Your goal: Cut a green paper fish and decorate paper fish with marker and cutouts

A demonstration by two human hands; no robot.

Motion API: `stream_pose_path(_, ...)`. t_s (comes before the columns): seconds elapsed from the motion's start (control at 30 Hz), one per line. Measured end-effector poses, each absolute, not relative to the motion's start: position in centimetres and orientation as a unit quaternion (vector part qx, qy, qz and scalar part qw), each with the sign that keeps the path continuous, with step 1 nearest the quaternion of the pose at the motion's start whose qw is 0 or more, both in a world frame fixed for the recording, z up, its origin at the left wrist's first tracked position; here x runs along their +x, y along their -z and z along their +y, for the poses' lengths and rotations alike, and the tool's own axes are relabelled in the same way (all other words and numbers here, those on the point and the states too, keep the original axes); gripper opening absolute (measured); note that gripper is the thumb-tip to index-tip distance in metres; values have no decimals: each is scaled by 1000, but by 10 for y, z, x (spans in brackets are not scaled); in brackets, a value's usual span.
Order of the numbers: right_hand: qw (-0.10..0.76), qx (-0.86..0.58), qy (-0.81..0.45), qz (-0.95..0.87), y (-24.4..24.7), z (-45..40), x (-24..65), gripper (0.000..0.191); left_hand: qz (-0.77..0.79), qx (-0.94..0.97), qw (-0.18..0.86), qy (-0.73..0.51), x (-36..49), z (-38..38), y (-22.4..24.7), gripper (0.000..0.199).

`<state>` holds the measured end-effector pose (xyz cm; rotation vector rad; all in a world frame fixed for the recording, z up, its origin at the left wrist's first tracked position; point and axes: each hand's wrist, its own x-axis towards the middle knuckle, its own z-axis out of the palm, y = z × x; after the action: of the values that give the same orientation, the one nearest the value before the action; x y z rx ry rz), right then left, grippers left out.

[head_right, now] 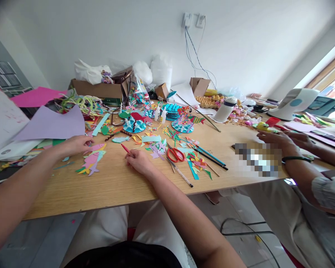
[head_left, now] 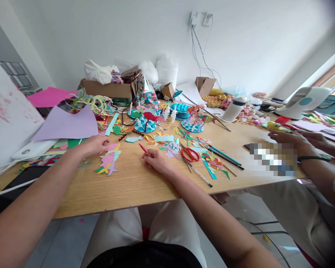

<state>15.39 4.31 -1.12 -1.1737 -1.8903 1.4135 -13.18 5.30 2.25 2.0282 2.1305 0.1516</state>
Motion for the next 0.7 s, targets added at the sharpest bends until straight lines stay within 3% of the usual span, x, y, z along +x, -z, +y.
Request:
stream_pose_path(0.3, 239, -438, -510, -701, 9, 42, 154, 13, 703, 678, 213, -11, -126, 76, -13, 17)
stream_pose_path(0.6, 241, -434, -491, -715, 11, 42, 155, 13, 707, 670, 210, -82, -140, 80, -25, 10)
stream_pose_path(0.7, 245, -433, -492, -715, 10, 41, 155, 14, 710, 659, 227, -103, -144, 77, -34, 27)
